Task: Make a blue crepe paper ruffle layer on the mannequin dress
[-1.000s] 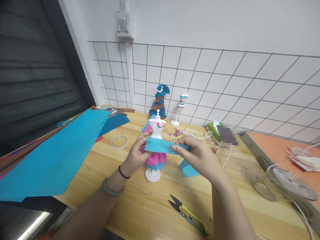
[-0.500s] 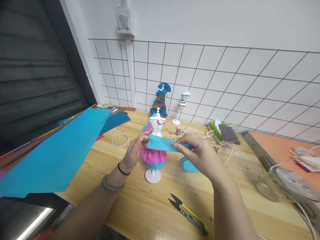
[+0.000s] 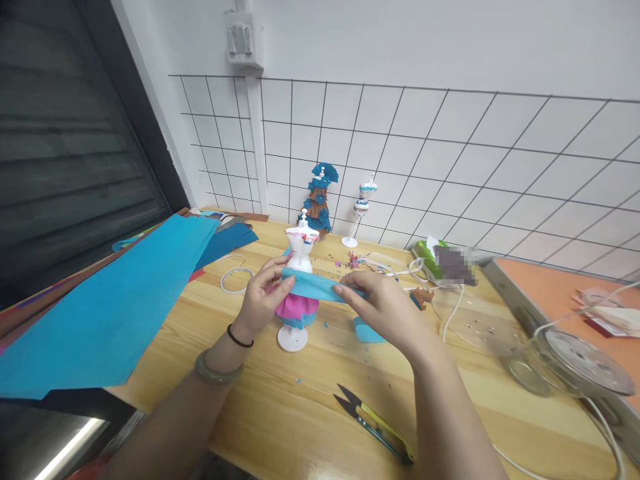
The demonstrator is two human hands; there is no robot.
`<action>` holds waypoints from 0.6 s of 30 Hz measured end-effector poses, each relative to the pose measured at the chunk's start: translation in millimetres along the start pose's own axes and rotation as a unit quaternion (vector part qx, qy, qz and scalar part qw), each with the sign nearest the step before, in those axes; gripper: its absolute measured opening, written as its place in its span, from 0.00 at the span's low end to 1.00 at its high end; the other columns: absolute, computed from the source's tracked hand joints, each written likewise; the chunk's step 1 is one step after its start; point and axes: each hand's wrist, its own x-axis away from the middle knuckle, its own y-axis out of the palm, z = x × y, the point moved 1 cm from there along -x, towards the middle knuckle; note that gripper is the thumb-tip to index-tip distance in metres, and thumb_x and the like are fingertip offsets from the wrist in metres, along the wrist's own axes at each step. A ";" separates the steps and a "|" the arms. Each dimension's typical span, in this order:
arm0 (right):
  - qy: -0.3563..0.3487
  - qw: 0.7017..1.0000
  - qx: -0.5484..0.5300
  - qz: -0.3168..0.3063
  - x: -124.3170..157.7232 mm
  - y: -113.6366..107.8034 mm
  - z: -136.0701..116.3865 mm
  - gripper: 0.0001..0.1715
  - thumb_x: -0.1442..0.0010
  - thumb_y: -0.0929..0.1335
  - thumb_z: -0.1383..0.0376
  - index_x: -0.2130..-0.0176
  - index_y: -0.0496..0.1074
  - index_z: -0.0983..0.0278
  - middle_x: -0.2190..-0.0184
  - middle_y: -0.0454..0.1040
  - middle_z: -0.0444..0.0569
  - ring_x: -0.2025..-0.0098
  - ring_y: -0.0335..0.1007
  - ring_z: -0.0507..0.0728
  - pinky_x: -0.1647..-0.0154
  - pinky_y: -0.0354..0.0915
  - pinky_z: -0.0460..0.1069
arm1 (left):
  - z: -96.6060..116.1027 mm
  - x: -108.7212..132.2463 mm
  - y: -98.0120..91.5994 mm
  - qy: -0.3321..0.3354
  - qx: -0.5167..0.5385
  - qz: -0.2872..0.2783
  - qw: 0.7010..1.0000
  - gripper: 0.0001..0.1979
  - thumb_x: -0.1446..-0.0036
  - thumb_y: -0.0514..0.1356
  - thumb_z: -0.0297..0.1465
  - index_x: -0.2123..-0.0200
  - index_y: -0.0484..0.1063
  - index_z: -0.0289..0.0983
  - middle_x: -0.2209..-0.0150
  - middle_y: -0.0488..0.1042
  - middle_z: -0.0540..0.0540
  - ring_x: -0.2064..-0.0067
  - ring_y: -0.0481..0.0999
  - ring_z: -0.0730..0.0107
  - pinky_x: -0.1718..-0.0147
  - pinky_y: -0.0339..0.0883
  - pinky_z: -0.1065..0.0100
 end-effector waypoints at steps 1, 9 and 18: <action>0.009 1.000 0.004 -0.009 -0.8 1.5 1.8 0.18 0.37 0.62 0.54 0.66 0.74 0.61 0.70 0.76 0.47 0.70 0.69 0.54 0.72 0.62 0.47 | 1.0 -0.7 -1.1 0.008 -0.021 0.005 1.000 0.05 0.44 0.60 0.32 0.67 0.74 0.36 0.53 0.70 0.40 0.48 0.71 0.59 0.48 0.65 0.61; 0.057 0.997 0.020 -0.054 -5.1 7.0 15.0 0.13 0.40 0.63 0.58 0.65 0.74 0.60 0.68 0.77 0.47 0.68 0.71 0.56 0.70 0.64 0.49 | 3.8 -6.3 -9.8 0.033 -0.089 0.054 0.994 0.04 0.44 0.59 0.31 0.68 0.73 0.37 0.54 0.71 0.41 0.50 0.71 0.63 0.50 0.66 0.64; 0.099 0.993 0.068 -0.006 -4.6 0.9 45.3 0.18 0.40 0.60 0.59 0.60 0.76 0.60 0.79 0.73 0.44 0.77 0.68 0.55 0.77 0.59 0.47 | -3.7 -10.9 -17.6 0.019 -0.085 0.126 0.988 0.06 0.43 0.59 0.34 0.67 0.73 0.38 0.53 0.71 0.43 0.49 0.70 0.63 0.50 0.65 0.64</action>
